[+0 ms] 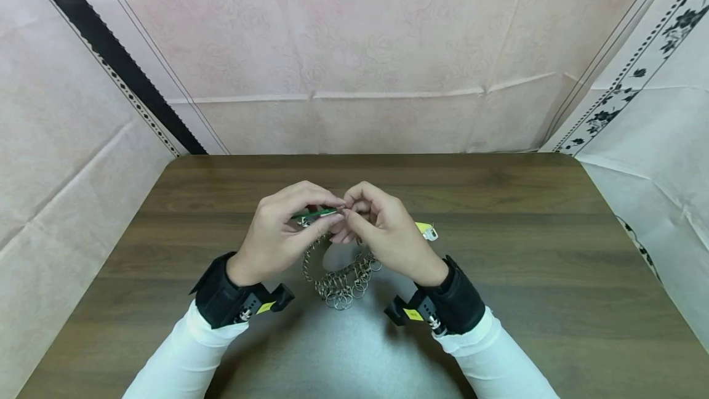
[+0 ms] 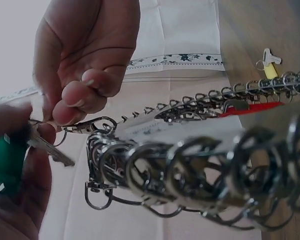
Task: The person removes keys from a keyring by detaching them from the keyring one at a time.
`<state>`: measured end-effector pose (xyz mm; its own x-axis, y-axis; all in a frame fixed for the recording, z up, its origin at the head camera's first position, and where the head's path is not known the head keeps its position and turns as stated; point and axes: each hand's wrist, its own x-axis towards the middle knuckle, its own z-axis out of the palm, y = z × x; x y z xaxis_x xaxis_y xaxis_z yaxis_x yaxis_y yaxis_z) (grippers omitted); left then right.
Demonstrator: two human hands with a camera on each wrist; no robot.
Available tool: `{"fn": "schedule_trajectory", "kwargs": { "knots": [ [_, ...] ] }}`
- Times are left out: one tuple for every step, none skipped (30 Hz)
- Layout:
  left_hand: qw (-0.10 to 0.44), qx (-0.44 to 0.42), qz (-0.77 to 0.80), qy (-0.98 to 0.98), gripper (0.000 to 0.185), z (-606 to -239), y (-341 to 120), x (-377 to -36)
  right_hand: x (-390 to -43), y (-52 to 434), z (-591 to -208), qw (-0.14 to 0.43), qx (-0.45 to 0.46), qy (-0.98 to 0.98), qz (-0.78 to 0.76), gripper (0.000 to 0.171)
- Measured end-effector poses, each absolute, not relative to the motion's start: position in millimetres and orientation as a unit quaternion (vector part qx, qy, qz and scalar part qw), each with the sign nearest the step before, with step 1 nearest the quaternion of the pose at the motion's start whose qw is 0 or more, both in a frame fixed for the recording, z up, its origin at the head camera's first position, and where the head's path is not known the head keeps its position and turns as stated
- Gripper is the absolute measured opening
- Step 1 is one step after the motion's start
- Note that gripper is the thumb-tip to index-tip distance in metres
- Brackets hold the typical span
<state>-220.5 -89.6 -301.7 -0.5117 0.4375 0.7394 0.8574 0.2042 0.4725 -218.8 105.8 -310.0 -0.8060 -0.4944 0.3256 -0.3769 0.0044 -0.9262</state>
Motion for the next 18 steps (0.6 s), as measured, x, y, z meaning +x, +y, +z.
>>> {"fn": "schedule_trajectory", "kwargs": {
  "knots": [
    [0.227,-0.436,-0.455,-0.743,0.019,-301.9,-90.0,-220.8,-219.2,106.0,-310.3,0.039,-0.308,0.712,-0.63,0.008],
    [0.224,-0.434,-0.455,-0.745,0.021,-302.4,-90.5,-221.2,-219.5,106.4,-310.6,0.033,-0.307,0.717,-0.625,0.008],
    [0.223,-0.431,-0.455,-0.746,0.023,-302.7,-91.0,-221.6,-219.8,106.7,-310.8,0.025,-0.307,0.721,-0.62,0.007],
    [0.223,-0.429,-0.454,-0.748,0.023,-303.1,-91.4,-221.9,-220.0,107.1,-310.7,0.021,-0.308,0.724,-0.617,0.007],
    [0.224,-0.427,-0.455,-0.749,0.023,-303.6,-91.7,-222.4,-220.1,107.5,-310.3,0.017,-0.307,0.726,-0.616,0.007],
    [0.227,-0.424,-0.456,-0.749,0.022,-303.7,-91.9,-222.5,-220.3,107.9,-310.0,0.014,-0.308,0.727,-0.614,0.006],
    [0.23,-0.421,-0.458,-0.748,0.021,-303.9,-92.0,-222.8,-220.6,108.3,-309.9,0.014,-0.31,0.727,-0.613,0.006],
    [0.234,-0.418,-0.46,-0.748,0.019,-303.6,-92.0,-222.8,-220.5,108.7,-309.4,0.014,-0.312,0.726,-0.612,0.006],
    [0.236,-0.416,-0.463,-0.746,0.017,-303.2,-91.9,-222.8,-220.6,109.0,-308.8,0.015,-0.314,0.726,-0.612,0.006],
    [0.239,-0.415,-0.465,-0.744,0.015,-302.8,-92.1,-222.7,-220.4,109.3,-308.1,0.018,-0.315,0.725,-0.612,0.006],
    [0.24,-0.412,-0.469,-0.743,0.014,-302.6,-92.5,-222.8,-220.4,109.8,-307.5,0.022,-0.316,0.725,-0.612,0.006],
    [0.239,-0.408,-0.473,-0.743,0.013,-302.2,-92.9,-222.9,-220.2,110.2,-306.9,0.026,-0.318,0.724,-0.612,0.006],
    [0.237,-0.404,-0.476,-0.744,0.013,-302.0,-93.6,-223.2,-220.2,110.6,-306.3,0.03,-0.32,0.722,-0.612,0.006],
    [0.232,-0.4,-0.478,-0.747,0.013,-301.6,-94.2,-223.3,-220.4,111.1,-305.9,0.032,-0.324,0.72,-0.612,0.005],
    [0.227,-0.395,-0.479,-0.751,0.013,-301.8,-95.0,-223.8,-220.4,111.6,-305.7,0.034,-0.328,0.719,-0.612,0.006],
    [0.219,-0.39,-0.479,-0.755,0.014,-302.1,-95.8,-224.3,-220.4,112.2,-305.4,0.034,-0.333,0.718,-0.611,0.006],
    [0.207,-0.388,-0.479,-0.76,0.015,-302.4,-96.3,-224.8,-220.4,112.8,-305.1,0.035,-0.338,0.716,-0.61,0.006],
    [0.196,-0.387,-0.477,-0.764,0.016,-302.5,-96.3,-225.1,-220.3,113.3,-304.8,0.038,-0.342,0.714,-0.61,0.006]
  ]
}}
